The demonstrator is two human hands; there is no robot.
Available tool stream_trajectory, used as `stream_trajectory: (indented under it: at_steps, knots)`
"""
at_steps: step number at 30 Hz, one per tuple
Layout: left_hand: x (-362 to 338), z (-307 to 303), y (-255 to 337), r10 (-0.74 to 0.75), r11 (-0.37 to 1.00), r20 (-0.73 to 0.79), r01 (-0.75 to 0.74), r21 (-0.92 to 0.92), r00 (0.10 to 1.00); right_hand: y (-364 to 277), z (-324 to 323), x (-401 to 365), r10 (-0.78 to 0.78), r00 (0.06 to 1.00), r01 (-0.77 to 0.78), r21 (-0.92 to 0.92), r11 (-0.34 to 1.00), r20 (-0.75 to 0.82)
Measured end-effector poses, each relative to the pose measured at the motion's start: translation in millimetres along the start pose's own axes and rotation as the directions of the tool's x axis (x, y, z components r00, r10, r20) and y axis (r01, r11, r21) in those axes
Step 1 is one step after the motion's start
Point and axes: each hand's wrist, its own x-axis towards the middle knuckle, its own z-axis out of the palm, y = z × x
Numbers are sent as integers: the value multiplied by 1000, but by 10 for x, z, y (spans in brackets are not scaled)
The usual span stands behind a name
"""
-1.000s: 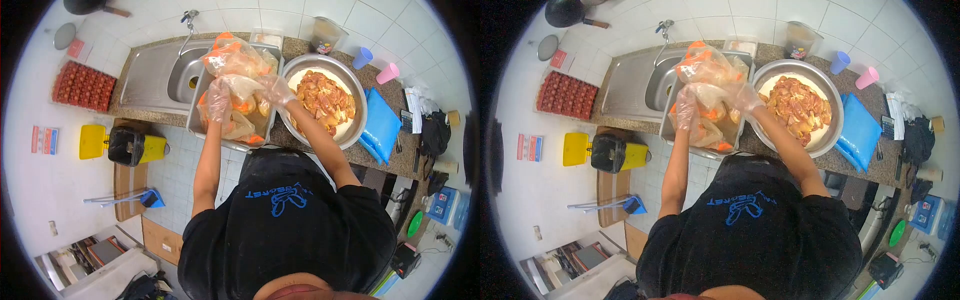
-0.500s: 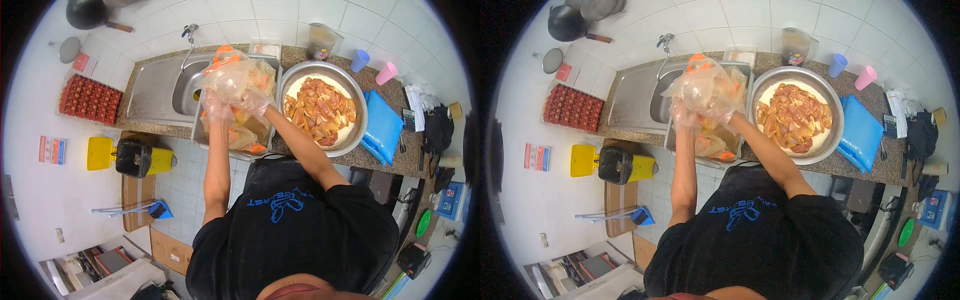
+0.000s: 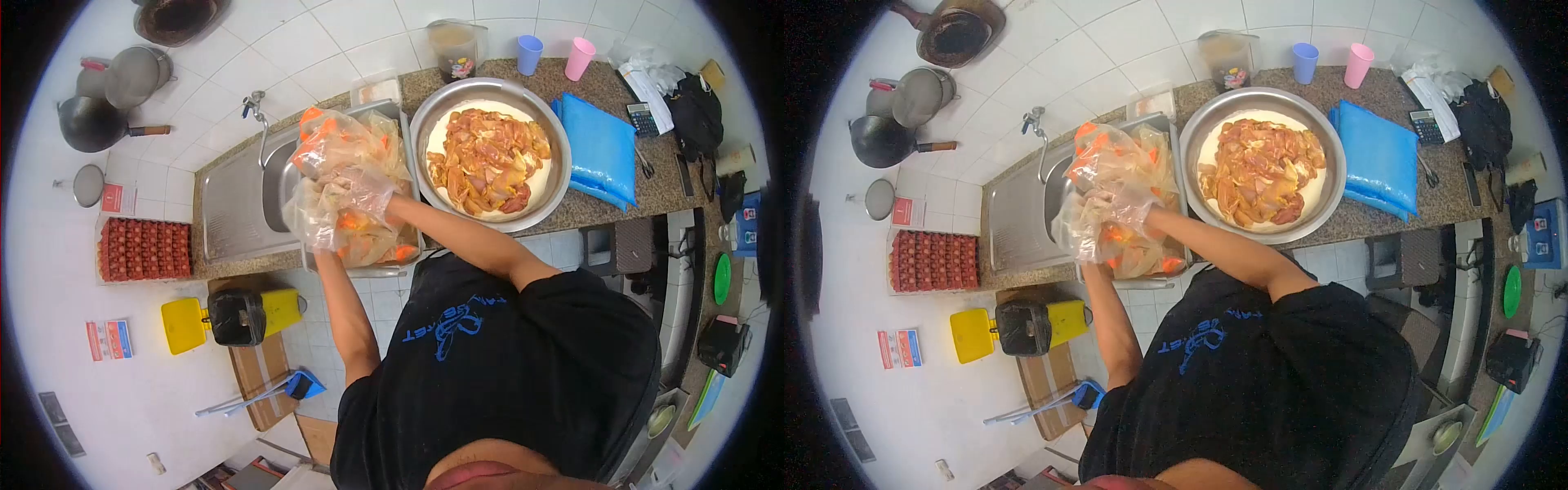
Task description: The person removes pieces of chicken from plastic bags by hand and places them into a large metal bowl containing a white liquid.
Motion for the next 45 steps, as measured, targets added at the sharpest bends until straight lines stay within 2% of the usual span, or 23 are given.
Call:
stream_trajectory:
  at_steps: [1, 2, 3, 4, 6, 7, 10, 12, 15, 19, 21, 26, 28, 30, 31, 32, 33, 34, 35, 37, 39, 43, 45]
  knots:
    - [-62, 33, 63, 36, 997, 27, -37, 71, 999, 48, 1, 8, 6, 1000, -6, 8, 1000, -3]
    - [-140, 77, 114, 70, 987, 56, -77, 143, 996, 133, -27, 88, 305, 928, -303, -40, 952, 213]
    - [-216, 34, 172, 103, 970, 82, -118, 210, 991, 252, -49, 148, 560, 724, -550, -152, 821, 402]
    - [-268, 17, 201, 128, 949, 105, -153, 277, 986, 354, -78, 132, 561, 716, -556, -147, 818, 416]
    - [-165, 159, 343, 176, 888, 154, -224, 401, 972, 531, -123, 40, 368, 882, -404, 68, 912, 294]
    - [-87, 250, 429, 196, 852, 181, -259, 456, 964, 540, -131, -20, 369, 876, -408, 72, 910, 309]
    - [-26, 291, 618, 236, 718, 278, -360, 595, 931, 121, -261, 44, 251, 936, -212, -171, 962, 247]
    - [94, 301, 742, 259, 660, 273, -377, 650, 926, -334, -330, 179, 537, 728, -323, -477, 817, 427]
    - [245, 326, 878, 314, 539, 282, -415, 733, 907, -567, -315, 86, 401, 832, -182, -496, 849, 383]
    - [257, 310, 956, 169, 916, -16, -151, 373, 986, -498, -235, 4, 344, 839, -102, -498, 861, 422]
    - [275, 293, 1010, 44, 993, -126, -29, 118, 991, -580, -199, -39, 121, 939, 9, -375, 927, 322]
    - [273, 286, 1149, -346, 809, -227, 168, -563, 910, -787, -423, 125, 331, 783, -25, -505, 863, 527]
    - [89, 457, 1736, -402, 797, -212, 226, -560, 891, -552, -481, 140, 364, 744, -56, -491, 869, 560]
    - [-140, 403, 1831, -471, 775, -194, 299, -556, 860, 228, -477, 6, 382, 867, -322, -227, 919, 319]
    - [-245, 240, 1659, -331, 917, -194, 267, -296, 923, 527, -529, 45, 395, 859, -333, -232, 914, 325]
    - [-363, 121, 1530, -191, 981, -150, 191, -16, 970, 821, -585, 120, 334, 782, -118, -400, 909, 526]
    - [-496, 95, 1465, -201, 980, -161, 199, -23, 966, 991, -607, 116, 301, 642, 137, -492, 860, 705]
    - [-667, 109, 1413, 18, 926, 19, -23, 376, 1000, 1049, -591, 10, 306, 628, 137, -489, 862, 716]
    - [-835, 124, 1367, 145, 688, 265, -290, 665, 953, 1104, -565, -88, 353, 591, 144, -526, 838, 725]
    - [-1038, 251, 1474, -61, 537, 387, -296, 790, 920, 1207, -479, -201, 438, 520, 173, -593, 787, 733]
    - [-1348, 375, 1403, -181, 466, 358, -240, 851, 916, 1288, -361, -324, 520, 444, 209, -649, 732, 730]
    - [-1854, 580, 1559, -168, 474, 385, -269, 839, 907, 1198, -214, -550, 644, 296, 294, -708, 642, 706]
    - [-2006, 611, 1556, -59, 521, 415, -327, 788, 908, 736, -209, -482, 608, 34, 299, -589, 751, 793]
